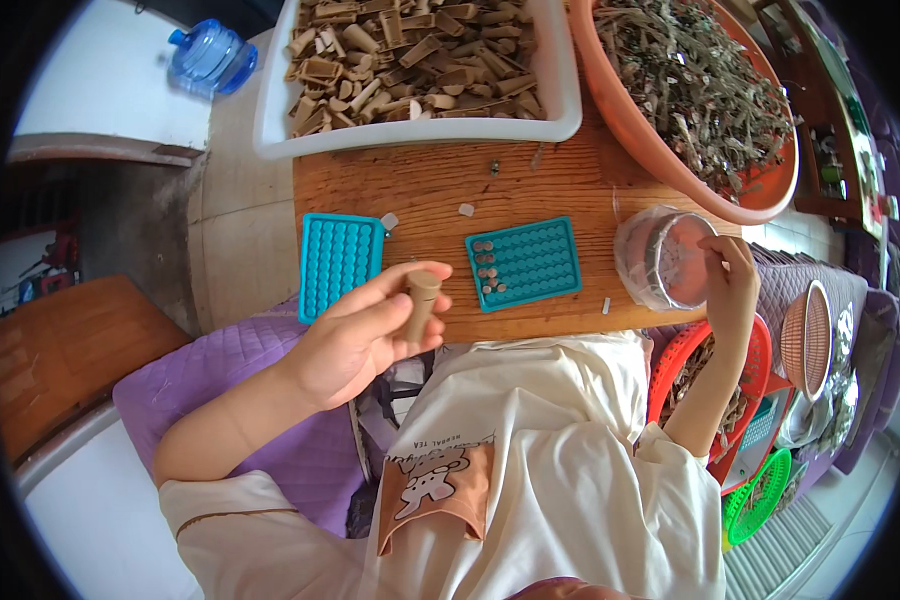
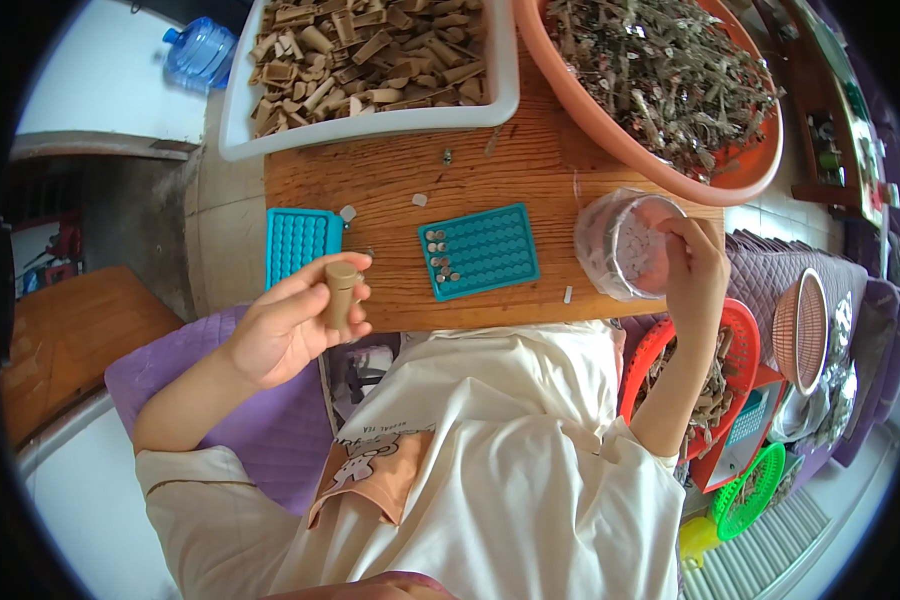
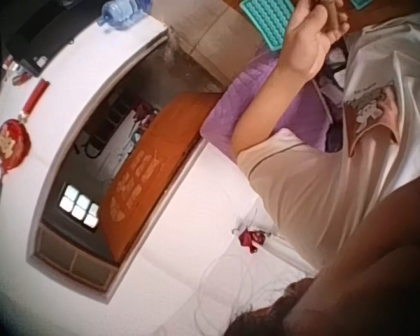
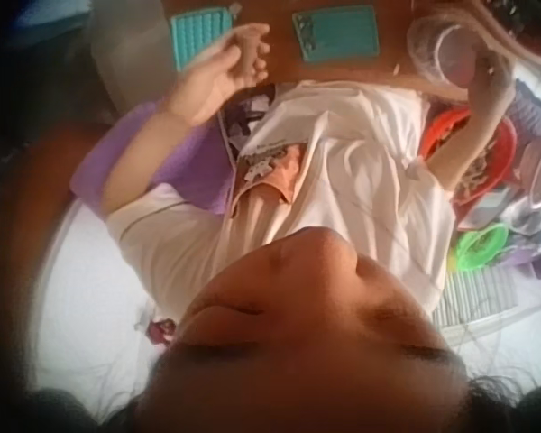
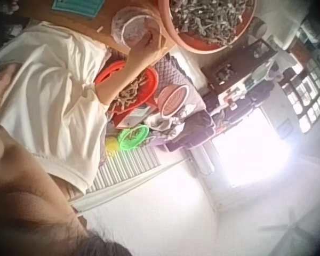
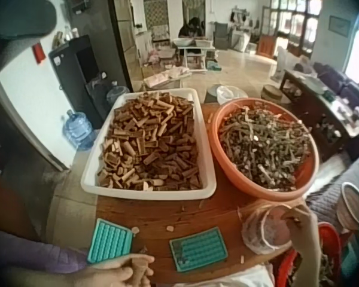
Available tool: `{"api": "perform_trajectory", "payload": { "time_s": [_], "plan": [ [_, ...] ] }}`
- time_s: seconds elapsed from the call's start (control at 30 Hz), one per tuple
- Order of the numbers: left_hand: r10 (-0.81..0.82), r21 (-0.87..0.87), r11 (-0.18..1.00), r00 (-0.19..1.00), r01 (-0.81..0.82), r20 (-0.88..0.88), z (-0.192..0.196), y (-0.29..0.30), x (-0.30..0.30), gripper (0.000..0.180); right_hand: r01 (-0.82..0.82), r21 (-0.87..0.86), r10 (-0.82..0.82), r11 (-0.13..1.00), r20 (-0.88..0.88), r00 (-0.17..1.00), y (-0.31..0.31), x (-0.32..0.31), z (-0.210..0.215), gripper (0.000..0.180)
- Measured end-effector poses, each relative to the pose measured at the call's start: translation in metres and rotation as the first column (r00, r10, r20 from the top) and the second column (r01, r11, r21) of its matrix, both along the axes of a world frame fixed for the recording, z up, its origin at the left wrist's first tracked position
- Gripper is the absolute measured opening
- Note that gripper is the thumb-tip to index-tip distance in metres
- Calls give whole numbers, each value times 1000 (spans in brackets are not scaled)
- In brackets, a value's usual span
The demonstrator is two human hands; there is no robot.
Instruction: The person assembles small cylindrical objects by inserting white pellets and fibrous material into hollow cardboard tubes. They pick up a tube, insert pellets from a tray, add fibrous material from a bowl, and place the finished assembly into a container.
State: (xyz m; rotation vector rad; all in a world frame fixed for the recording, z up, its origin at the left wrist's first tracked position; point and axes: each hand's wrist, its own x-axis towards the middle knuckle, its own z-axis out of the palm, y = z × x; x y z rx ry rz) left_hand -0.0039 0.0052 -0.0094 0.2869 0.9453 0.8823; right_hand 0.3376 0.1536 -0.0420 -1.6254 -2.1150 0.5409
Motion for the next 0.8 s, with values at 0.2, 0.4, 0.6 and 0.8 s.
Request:
{"api": "perform_trajectory", "payload": {
  "time_s": [0.2, 0.4, 0.6, 0.8],
  "plan": [
    [31, -97, 995, 992, -18, 126, 4, 3, -4, 36, -178, 124, 206, 976, -270, 941, -22, -56, 19, 19],
    [93, -171, 983, 980, -63, 174, 2, 2, -9, 29, -495, 275, 563, 824, -491, 665, -46, -133, 24, 24],
    [142, -190, 977, 956, -95, 255, 0, 2, -13, 29, -505, 257, 511, 824, -722, 466, -62, -178, 11, 26],
    [132, -180, 980, 947, -81, 294, 2, 3, -11, 30, -615, 243, 598, 750, -644, 476, -62, -181, 17, 26]
  ]
}}
